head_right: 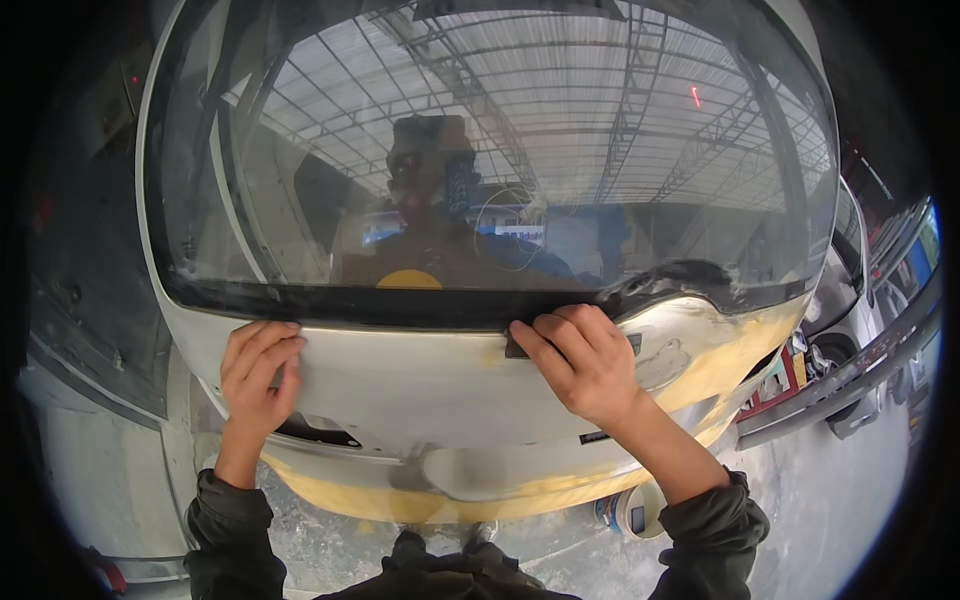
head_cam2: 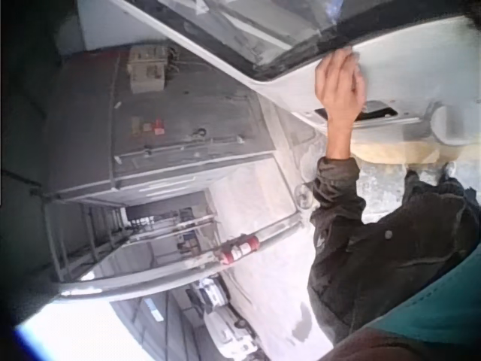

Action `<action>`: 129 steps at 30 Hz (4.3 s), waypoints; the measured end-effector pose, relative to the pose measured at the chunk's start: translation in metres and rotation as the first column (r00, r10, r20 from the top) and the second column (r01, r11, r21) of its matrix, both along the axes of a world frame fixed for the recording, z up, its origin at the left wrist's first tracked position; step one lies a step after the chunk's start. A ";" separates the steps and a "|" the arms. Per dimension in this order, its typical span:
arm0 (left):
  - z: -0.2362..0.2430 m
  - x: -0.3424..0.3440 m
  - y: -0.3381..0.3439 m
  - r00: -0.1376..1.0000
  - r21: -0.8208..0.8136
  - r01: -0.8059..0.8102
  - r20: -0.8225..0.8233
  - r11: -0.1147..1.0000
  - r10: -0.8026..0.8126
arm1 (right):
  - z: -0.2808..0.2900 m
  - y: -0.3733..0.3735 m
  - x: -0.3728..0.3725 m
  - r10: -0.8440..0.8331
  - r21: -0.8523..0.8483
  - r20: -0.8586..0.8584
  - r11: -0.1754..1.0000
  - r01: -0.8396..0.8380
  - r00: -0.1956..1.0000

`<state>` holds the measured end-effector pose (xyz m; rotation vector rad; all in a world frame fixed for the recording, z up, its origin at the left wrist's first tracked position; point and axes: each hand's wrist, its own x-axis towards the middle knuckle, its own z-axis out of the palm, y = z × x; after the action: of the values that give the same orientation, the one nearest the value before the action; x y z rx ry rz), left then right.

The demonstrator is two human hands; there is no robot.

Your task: The person sands the rear hatch of a car with a sanding block, focusing on the area around the fuel door and the upper edge near the rear window. They wipe the surface with a cloth and continue sanding different sections of the hatch.

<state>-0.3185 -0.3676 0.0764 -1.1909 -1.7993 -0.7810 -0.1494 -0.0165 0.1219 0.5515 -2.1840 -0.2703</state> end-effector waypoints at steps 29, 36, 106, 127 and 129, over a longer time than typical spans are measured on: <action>-0.013 -0.065 -0.099 0.977 0.025 -0.056 -0.206 0.998 0.060 | 0.015 -0.166 -0.079 0.128 -0.081 0.107 0.990 -0.119 0.986; -0.033 -0.069 -0.119 0.993 0.069 -0.064 -0.098 0.996 0.071 | 0.022 -0.199 -0.114 0.083 0.102 0.077 0.991 -0.091 0.994; -0.078 0.082 -0.057 0.725 0.155 0.145 0.655 0.977 -0.212 | 0.003 -0.128 -0.006 0.185 -0.669 0.360 0.734 0.115 0.915; -0.043 0.126 0.008 0.309 0.163 0.266 0.919 0.950 -0.245 | -0.064 -0.166 0.014 0.615 -0.946 0.106 -0.180 0.270 0.781; -0.047 0.125 0.008 0.302 0.366 0.217 0.857 0.905 -0.418 | -0.065 -0.163 0.015 0.576 -0.950 0.194 -0.091 0.298 0.794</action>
<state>-0.1932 -0.3597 0.0298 -1.0348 -2.2638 -2.1911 -0.1345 -0.1796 0.0571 -0.1211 -2.0120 1.9515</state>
